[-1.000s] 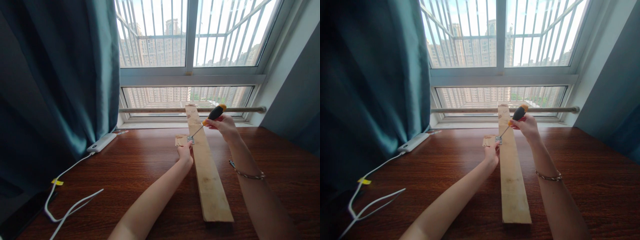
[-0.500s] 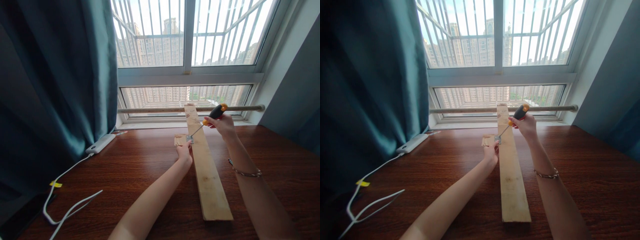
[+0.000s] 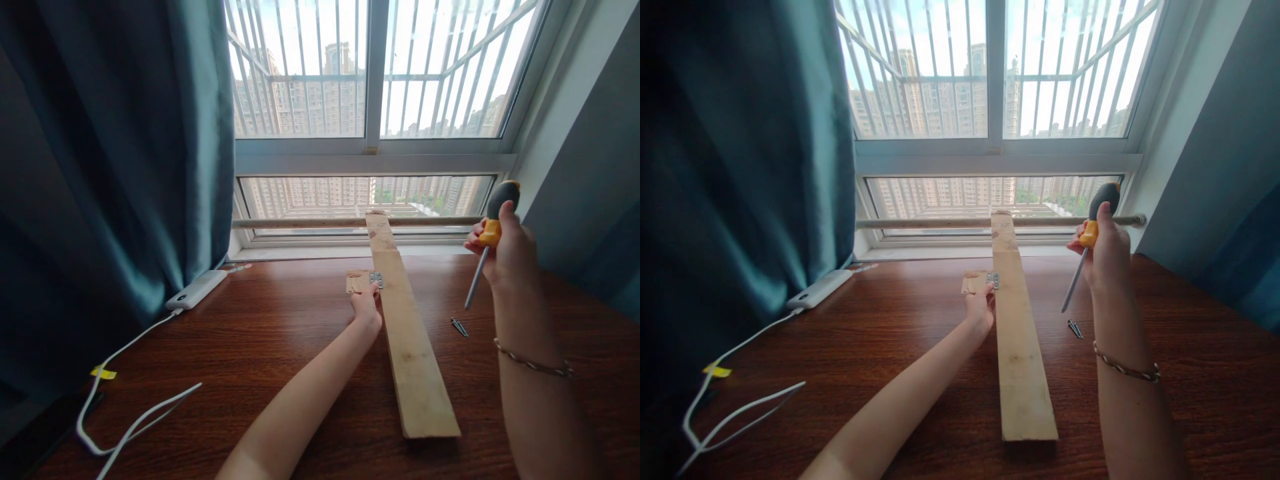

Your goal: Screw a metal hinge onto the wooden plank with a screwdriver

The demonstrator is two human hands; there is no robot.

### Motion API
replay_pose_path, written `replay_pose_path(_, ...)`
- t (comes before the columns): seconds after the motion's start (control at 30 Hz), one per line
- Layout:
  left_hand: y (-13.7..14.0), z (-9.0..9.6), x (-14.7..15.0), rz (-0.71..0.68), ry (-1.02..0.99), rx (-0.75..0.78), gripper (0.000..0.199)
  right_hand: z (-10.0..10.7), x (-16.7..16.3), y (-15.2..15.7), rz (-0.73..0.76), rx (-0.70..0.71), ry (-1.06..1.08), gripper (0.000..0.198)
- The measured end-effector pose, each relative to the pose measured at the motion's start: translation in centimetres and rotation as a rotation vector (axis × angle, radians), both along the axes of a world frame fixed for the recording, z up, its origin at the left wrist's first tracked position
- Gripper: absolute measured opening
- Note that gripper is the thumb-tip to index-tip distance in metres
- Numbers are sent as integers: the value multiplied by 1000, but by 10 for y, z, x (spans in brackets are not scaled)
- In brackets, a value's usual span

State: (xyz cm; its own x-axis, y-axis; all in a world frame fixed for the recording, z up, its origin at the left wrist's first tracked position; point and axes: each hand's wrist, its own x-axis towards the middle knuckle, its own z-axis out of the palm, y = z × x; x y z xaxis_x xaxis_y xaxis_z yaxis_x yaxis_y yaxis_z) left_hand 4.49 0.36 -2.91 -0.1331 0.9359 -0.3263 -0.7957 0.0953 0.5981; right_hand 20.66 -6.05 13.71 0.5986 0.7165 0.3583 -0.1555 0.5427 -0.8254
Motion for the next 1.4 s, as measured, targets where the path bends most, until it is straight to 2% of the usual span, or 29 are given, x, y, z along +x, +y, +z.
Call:
replay_pose_path(0.1,-1,2,-1,-30,-27,-16,23,-6,14,-6,-18,-67,-80,37)
replay_pose_path(0.17,-2,4,-2,-27,-29,-13,23,-20,26,-4,-35,-152,-198,36)
replay_pose_path(0.23,-3,6,-2,-16,-23,-11,22,-41,41,0,-74,-307,-368,37)
replay_pose_path(0.4,-4,9,-2,-10,-38,-8,19,-108,87,13,-329,-774,-959,41)
replay_pose_path(0.5,-3,8,-3,-9,-43,-7,20,-141,114,18,-349,-916,-1203,42)
replay_pose_path(0.63,-3,8,-3,-14,-37,1,21,-168,137,24,-296,-996,-1282,50)
replay_pose_path(0.8,-5,9,-3,-13,-26,-2,23,-181,140,26,-225,-1059,-1374,55)
replay_pose_path(1.4,-5,11,-3,-21,-23,-29,25,-191,143,22,-229,-1120,-1457,53)
